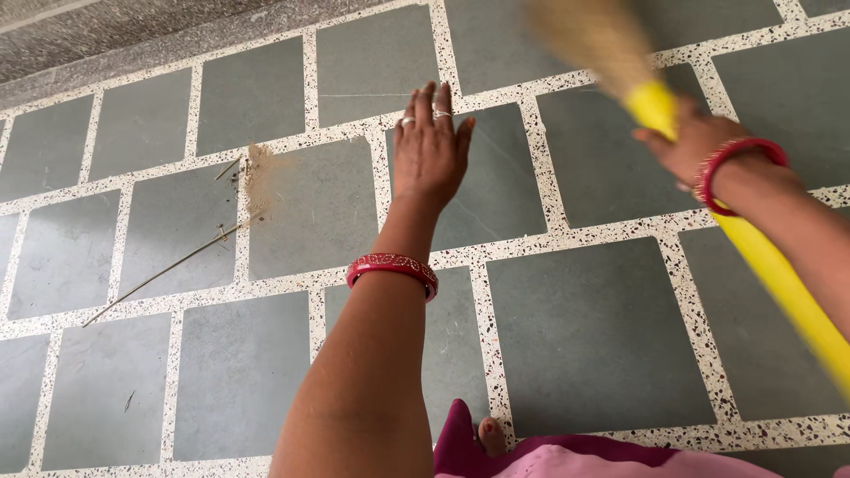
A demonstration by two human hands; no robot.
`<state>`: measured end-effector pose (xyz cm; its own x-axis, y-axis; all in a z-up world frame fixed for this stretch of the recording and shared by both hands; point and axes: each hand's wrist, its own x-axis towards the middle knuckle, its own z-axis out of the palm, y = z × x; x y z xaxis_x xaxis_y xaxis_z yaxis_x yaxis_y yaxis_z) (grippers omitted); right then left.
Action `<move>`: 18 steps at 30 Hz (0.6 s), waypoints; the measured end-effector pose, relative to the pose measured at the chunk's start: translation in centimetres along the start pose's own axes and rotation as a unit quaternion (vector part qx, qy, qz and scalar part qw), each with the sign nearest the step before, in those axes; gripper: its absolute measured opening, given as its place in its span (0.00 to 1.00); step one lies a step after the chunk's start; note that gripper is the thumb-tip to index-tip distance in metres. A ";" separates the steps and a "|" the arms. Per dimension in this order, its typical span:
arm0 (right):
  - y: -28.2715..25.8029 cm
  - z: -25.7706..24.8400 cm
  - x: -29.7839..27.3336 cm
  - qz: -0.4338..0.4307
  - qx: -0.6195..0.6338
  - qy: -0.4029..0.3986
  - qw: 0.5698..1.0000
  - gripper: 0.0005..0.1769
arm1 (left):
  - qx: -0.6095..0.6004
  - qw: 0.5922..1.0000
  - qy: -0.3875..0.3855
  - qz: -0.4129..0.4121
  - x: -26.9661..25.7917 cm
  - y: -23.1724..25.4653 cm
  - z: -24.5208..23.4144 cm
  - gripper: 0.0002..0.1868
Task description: The person sweeps debris across a tiled floor using a broom with a yellow handle, using their other hand to gather material or point at the floor.
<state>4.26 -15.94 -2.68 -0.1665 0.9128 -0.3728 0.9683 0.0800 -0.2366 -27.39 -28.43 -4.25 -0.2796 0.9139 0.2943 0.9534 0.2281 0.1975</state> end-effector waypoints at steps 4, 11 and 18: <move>2.1 2.4 1.0 0.086 0.099 -0.012 0.991 0.40 | -0.017 0.999 -0.051 -0.004 -0.5 0.0 0.6 0.34; -5.2 7.0 -0.5 -0.036 0.056 -0.050 0.997 0.36 | 0.031 0.976 -0.210 -0.049 -1.9 -0.4 1.1 0.36; -14.2 14.6 -6.1 -0.226 0.015 -0.069 0.972 0.38 | 0.005 0.937 -0.341 -0.082 -5.1 -2.7 1.5 0.34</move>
<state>-11.20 -28.49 -10.11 -0.5988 0.7245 -0.3414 0.7849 0.4461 -0.4300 -28.35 -33.20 -7.73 -0.2874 0.8679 -0.4052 0.9060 0.3836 0.1788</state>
